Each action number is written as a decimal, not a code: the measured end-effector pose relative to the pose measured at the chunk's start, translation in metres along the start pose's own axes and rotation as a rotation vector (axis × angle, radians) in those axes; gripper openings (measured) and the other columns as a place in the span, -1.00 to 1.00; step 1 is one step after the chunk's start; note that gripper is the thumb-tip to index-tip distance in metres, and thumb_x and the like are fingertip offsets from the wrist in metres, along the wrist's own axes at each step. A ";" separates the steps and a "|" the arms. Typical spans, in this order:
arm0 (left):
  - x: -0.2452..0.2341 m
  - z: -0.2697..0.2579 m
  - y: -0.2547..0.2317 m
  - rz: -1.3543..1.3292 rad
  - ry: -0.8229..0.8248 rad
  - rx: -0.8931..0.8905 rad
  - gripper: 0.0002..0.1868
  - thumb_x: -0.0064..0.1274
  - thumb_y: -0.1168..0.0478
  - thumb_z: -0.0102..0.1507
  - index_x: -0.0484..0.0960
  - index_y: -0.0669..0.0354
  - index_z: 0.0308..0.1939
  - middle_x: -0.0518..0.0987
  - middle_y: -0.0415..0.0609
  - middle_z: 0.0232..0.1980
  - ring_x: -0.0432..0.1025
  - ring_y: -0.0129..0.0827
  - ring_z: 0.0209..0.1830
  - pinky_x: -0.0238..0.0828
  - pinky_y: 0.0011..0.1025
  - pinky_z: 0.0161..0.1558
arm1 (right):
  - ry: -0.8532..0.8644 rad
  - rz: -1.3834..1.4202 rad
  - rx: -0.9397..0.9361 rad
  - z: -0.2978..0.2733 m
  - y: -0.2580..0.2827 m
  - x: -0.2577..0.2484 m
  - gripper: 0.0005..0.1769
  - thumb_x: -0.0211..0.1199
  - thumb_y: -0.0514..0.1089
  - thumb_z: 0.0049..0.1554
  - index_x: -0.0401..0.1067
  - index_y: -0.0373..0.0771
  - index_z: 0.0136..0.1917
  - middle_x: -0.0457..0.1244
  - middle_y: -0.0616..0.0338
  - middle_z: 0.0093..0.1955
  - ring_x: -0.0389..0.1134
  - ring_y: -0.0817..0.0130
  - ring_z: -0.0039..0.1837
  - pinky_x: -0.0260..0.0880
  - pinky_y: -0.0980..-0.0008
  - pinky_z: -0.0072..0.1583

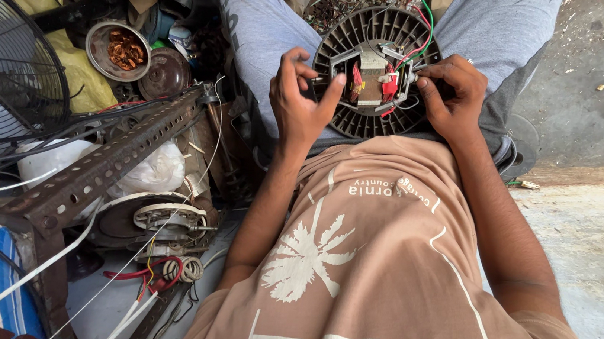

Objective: The person sits on the floor and works on an electric motor stator, manipulating copper windings and connecting wires. They handle a motor housing and a small electrical component with red and green wires, assembling parts on their lap in a cluttered workshop environment.

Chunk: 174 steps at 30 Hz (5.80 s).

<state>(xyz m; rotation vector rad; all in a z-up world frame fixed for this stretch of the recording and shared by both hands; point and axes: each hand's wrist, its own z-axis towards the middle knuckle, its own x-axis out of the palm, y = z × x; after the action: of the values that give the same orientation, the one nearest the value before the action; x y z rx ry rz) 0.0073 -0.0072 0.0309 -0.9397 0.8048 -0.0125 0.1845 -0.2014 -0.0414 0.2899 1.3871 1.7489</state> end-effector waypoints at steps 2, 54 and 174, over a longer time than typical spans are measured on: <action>0.002 0.005 -0.002 0.042 0.026 -0.030 -0.52 0.37 0.05 0.17 0.52 0.18 0.02 0.45 -0.17 -0.38 0.30 -0.41 -0.39 0.28 -0.32 -0.19 | -0.001 -0.006 -0.018 0.001 -0.001 0.000 -0.94 0.37 -0.33 0.20 0.55 -0.35 -0.02 0.33 0.07 -0.12 0.29 0.36 -0.17 0.20 0.40 -0.10; -0.005 -0.020 0.009 -0.316 0.183 -0.125 -0.18 0.36 0.16 0.16 0.24 0.21 0.39 0.38 -0.01 0.34 0.40 -0.20 0.28 0.39 -0.20 0.23 | -0.004 0.015 0.007 0.003 0.000 0.000 -0.93 0.38 -0.34 0.18 0.55 -0.35 -0.03 0.33 0.06 -0.13 0.28 0.34 -0.18 0.19 0.39 -0.11; 0.049 -0.025 0.071 -0.944 -0.002 -0.243 -0.23 -0.01 -0.11 0.33 0.18 0.28 0.47 0.33 0.11 0.45 0.22 -0.14 0.50 0.02 -0.25 0.45 | -0.815 -0.141 -1.511 0.193 0.077 -0.278 -0.79 -0.05 -0.19 0.49 0.34 -0.33 0.25 0.38 0.01 0.01 0.44 0.31 -0.12 0.52 0.34 -0.09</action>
<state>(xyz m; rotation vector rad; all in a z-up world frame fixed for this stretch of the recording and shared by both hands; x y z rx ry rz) 0.0045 0.0017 -0.0584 -1.4792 0.3016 -0.7450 0.4390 -0.2749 0.1827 0.0143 -0.5831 1.7574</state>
